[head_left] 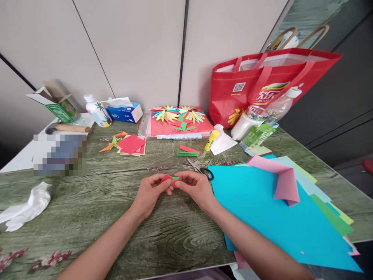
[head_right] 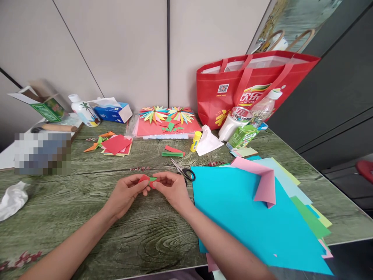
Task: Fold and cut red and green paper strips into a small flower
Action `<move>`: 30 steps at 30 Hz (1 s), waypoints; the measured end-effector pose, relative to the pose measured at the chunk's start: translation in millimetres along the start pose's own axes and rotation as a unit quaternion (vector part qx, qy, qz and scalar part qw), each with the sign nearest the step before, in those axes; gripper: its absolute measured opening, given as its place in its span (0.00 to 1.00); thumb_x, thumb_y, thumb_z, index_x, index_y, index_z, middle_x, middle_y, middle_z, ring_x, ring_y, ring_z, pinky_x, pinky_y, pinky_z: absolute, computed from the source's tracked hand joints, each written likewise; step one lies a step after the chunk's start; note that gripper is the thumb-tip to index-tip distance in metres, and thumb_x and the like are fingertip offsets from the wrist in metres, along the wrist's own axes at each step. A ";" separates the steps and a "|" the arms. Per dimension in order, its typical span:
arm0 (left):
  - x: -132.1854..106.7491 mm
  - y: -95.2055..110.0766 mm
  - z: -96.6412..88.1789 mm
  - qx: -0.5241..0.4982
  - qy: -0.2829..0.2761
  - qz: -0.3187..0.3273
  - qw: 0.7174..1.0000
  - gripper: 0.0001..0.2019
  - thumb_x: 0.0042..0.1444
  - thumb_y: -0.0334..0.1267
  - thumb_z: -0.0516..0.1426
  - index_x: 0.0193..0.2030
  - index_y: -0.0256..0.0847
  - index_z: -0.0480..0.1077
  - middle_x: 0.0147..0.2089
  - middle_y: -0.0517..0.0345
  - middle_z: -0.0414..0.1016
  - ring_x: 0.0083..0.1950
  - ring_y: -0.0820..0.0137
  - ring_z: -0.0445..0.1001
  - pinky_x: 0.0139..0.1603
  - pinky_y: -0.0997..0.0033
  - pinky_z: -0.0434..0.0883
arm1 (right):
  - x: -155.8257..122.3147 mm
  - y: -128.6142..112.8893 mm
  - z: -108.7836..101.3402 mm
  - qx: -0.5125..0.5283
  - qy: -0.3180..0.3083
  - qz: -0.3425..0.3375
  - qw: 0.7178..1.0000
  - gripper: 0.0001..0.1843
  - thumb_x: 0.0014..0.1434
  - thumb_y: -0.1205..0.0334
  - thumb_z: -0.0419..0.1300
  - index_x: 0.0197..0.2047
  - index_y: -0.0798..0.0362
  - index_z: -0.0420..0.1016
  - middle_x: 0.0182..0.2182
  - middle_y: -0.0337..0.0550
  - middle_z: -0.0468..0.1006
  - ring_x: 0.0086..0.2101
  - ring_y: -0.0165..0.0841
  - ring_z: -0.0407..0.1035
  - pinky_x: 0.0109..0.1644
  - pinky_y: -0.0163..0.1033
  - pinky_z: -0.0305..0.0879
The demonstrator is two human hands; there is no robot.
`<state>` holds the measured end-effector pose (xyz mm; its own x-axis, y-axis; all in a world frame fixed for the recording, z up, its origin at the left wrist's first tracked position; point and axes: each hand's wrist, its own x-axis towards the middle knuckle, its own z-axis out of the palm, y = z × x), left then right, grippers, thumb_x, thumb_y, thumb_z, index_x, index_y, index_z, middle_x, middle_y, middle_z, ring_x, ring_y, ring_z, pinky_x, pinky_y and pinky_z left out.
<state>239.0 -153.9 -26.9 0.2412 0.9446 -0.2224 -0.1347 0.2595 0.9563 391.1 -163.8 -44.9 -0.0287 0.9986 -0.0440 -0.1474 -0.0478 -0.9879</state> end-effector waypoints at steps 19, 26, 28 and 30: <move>-3.0 7.6 0.9 0.133 -0.010 0.096 0.986 0.05 0.47 0.36 0.59 0.30 0.37 0.74 0.23 0.58 0.72 0.23 0.72 0.69 0.28 0.74 0.67 | 2.1 -11.7 -7.3 0.021 -0.044 0.046 0.998 0.11 0.41 0.58 0.66 0.29 0.54 0.79 0.23 0.39 0.78 0.24 0.29 0.70 0.31 0.36 0.69; -7.2 5.4 3.6 0.190 0.014 0.152 0.970 0.04 0.46 0.35 0.58 0.28 0.41 0.76 0.26 0.58 0.70 0.22 0.73 0.67 0.25 0.74 0.65 | 1.8 -10.2 -7.5 -0.066 -0.044 -0.008 0.997 0.07 0.41 0.60 0.65 0.24 0.55 0.76 0.22 0.40 0.77 0.24 0.30 0.69 0.30 0.36 0.68; -7.7 4.9 4.5 0.188 0.013 0.150 0.971 0.04 0.46 0.35 0.58 0.28 0.41 0.76 0.26 0.58 0.70 0.22 0.74 0.67 0.25 0.74 0.65 | -0.1 -8.8 -5.4 -0.077 -0.036 -0.018 0.996 0.06 0.42 0.61 0.64 0.23 0.55 0.75 0.22 0.40 0.77 0.24 0.30 0.69 0.30 0.35 0.67; -7.8 5.5 5.5 0.178 0.011 0.134 0.975 0.04 0.46 0.35 0.58 0.28 0.40 0.75 0.25 0.59 0.70 0.21 0.74 0.67 0.24 0.75 0.65 | -2.4 -7.1 -2.8 -0.089 -0.025 -0.025 0.995 0.06 0.43 0.62 0.63 0.22 0.55 0.73 0.22 0.40 0.76 0.24 0.30 0.68 0.29 0.35 0.66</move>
<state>241.7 -160.9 -18.9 0.2224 0.9740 0.0438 0.1521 -0.0791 0.9852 395.0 -165.9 -38.2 -0.0749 0.9971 0.0089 0.0280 0.0110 -0.9995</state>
